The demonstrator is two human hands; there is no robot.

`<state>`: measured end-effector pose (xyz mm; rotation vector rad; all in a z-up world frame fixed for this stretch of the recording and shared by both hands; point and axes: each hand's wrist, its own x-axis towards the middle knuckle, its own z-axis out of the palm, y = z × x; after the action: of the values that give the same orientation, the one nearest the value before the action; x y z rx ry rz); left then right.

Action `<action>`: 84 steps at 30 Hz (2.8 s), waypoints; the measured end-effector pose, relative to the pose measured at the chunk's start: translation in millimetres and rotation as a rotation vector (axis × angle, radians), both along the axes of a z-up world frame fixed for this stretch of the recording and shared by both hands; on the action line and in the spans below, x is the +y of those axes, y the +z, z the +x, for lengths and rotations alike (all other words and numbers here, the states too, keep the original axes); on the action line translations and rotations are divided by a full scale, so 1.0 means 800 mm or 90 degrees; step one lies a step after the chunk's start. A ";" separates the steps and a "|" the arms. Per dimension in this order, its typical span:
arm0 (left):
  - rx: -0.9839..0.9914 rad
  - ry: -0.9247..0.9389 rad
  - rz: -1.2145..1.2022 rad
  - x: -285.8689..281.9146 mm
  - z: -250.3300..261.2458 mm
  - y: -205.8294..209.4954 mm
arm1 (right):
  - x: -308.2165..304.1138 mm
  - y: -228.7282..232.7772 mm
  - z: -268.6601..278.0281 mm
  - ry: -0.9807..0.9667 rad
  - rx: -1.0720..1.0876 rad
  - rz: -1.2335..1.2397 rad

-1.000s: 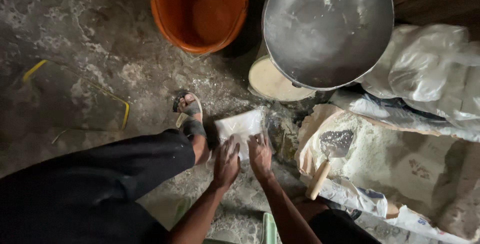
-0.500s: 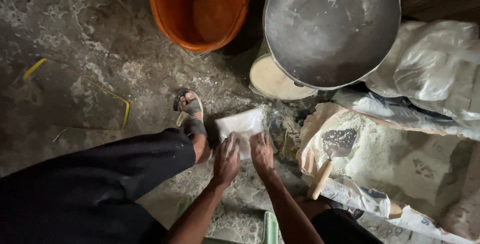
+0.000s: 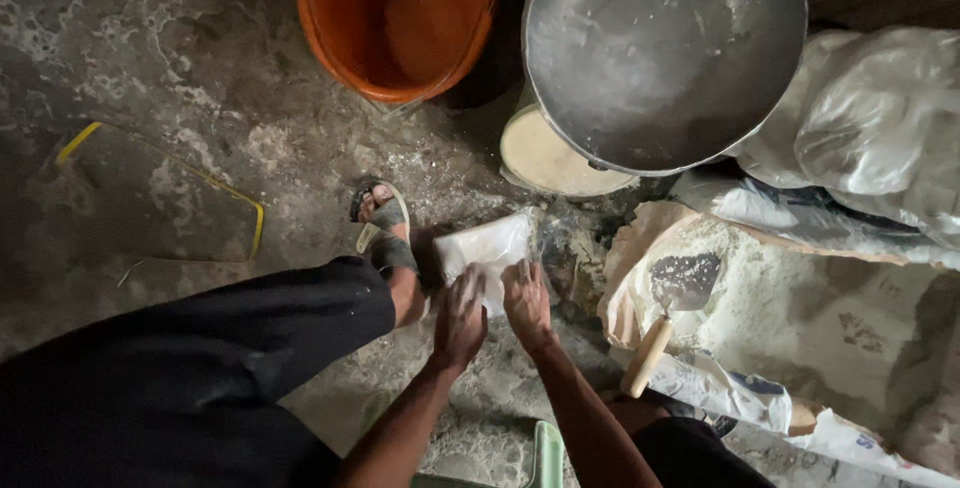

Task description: The person scoops white powder from a large sack using a trowel and fills small plastic bags. They place the filled bags on a scale and then set them aside. The person repeats this process multiple times.

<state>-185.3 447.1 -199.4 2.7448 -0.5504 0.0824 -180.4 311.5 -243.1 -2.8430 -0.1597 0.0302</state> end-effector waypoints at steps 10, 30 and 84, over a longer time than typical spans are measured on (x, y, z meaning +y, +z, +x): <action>0.023 0.002 0.270 -0.017 0.020 -0.018 | 0.023 -0.014 -0.033 0.014 0.056 0.150; -0.026 0.034 0.215 -0.010 0.026 -0.031 | 0.032 0.081 -0.002 -0.337 0.150 0.333; 0.024 -0.094 -0.062 -0.003 0.084 -0.011 | 0.004 0.099 0.045 -0.473 0.273 0.509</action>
<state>-118.0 445.0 -208.0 2.5971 -0.7163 0.0210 -144.4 314.5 -164.2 -1.8897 0.7841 0.3286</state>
